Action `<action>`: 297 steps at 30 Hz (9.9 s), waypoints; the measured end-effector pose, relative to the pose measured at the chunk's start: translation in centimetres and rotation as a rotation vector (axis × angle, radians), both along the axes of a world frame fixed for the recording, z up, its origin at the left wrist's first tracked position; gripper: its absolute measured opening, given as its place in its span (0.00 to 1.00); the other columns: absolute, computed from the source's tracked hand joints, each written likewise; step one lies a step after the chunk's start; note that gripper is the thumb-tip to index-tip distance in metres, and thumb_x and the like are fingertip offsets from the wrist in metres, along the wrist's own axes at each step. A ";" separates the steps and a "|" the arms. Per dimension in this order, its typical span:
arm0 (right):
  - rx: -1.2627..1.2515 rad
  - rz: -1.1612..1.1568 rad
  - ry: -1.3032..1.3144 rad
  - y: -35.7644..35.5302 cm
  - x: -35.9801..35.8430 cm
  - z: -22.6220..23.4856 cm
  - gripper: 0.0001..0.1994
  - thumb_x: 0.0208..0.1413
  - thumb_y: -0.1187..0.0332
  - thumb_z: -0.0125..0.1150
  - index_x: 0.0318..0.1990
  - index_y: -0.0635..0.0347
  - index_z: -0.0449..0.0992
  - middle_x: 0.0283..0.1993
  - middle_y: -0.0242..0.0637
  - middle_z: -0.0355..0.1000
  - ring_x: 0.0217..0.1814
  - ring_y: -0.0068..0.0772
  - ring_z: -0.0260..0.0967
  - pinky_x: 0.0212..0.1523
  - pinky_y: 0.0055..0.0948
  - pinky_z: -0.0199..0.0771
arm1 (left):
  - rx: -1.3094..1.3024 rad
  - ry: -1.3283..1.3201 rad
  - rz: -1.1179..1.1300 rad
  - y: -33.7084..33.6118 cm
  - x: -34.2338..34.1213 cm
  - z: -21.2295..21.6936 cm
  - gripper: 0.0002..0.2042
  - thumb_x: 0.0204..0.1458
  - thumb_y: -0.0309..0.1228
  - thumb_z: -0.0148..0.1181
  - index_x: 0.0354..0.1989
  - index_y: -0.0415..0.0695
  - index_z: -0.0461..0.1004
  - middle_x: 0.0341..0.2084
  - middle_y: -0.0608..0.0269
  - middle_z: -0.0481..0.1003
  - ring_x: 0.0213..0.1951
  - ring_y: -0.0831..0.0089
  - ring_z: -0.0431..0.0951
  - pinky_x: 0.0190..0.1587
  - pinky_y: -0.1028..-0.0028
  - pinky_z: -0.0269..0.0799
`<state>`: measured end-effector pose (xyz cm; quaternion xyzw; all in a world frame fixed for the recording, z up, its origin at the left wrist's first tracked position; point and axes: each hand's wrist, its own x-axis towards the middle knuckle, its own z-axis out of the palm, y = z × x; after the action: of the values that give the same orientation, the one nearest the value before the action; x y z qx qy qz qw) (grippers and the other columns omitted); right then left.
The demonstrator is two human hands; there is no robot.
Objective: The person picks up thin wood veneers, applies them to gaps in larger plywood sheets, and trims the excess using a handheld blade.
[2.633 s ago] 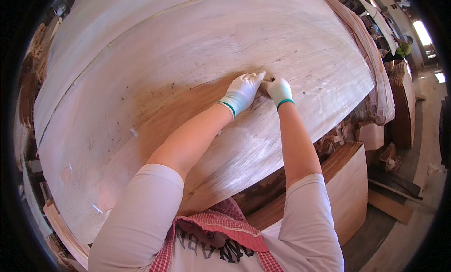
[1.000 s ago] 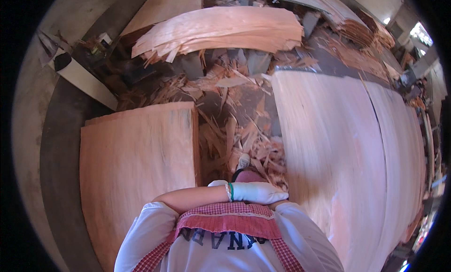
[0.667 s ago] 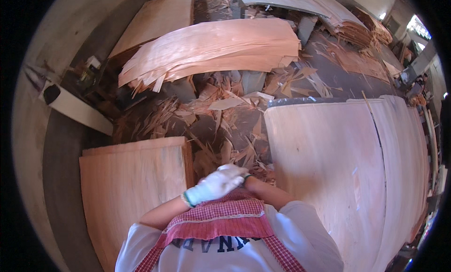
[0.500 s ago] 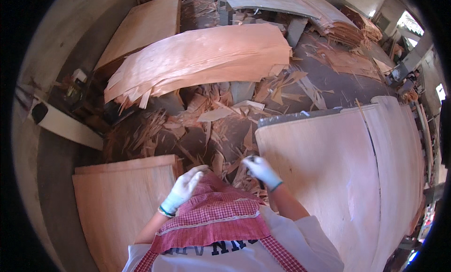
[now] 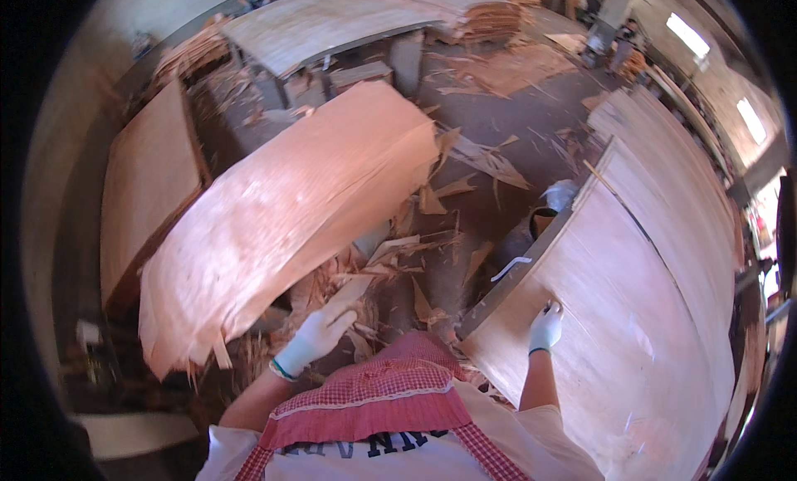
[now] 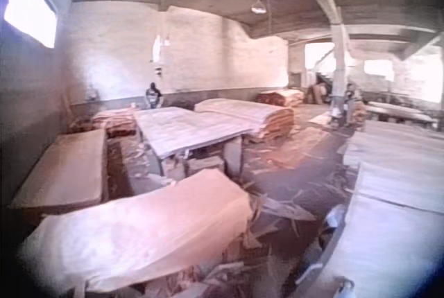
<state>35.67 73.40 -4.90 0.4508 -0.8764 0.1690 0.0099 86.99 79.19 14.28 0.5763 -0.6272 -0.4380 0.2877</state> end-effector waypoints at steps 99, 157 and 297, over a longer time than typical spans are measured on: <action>-0.412 -1.455 -0.551 -31.1 -15.1 13.4 0.35 0.50 0.40 0.59 0.48 0.70 0.72 0.47 0.55 0.74 0.52 0.53 0.72 0.52 0.40 0.71 | 0.408 -0.231 -1.655 -66.9 -73.3 -5.8 0.11 0.54 0.33 0.62 0.26 0.43 0.67 0.11 0.68 0.66 0.10 0.82 0.63 0.10 0.78 0.59; -0.789 -1.895 -0.132 89.2 92.9 21.2 0.10 0.58 0.67 0.58 0.25 0.57 0.71 0.21 0.18 0.60 0.21 0.12 0.52 0.22 0.20 0.53 | 1.016 0.524 -0.888 31.3 -11.5 -26.5 0.14 0.49 0.25 0.62 0.45 0.39 0.74 0.40 0.64 0.75 0.40 0.71 0.74 0.46 0.72 0.69; 0.374 -2.537 -0.010 128.9 132.7 -3.2 0.22 0.59 0.48 0.54 0.44 0.61 0.74 0.35 0.50 0.72 0.39 0.52 0.69 0.38 0.47 0.69 | -1.004 -0.733 -2.068 76.5 37.3 -36.2 0.26 0.46 0.35 0.56 0.56 0.43 0.65 0.57 0.44 0.65 0.49 0.53 0.74 0.50 0.57 0.70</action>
<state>168.33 202.29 -8.10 -0.7022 -0.7005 -0.0822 0.0968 124.33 155.70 -21.95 -0.2844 -0.9369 0.0210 -0.2020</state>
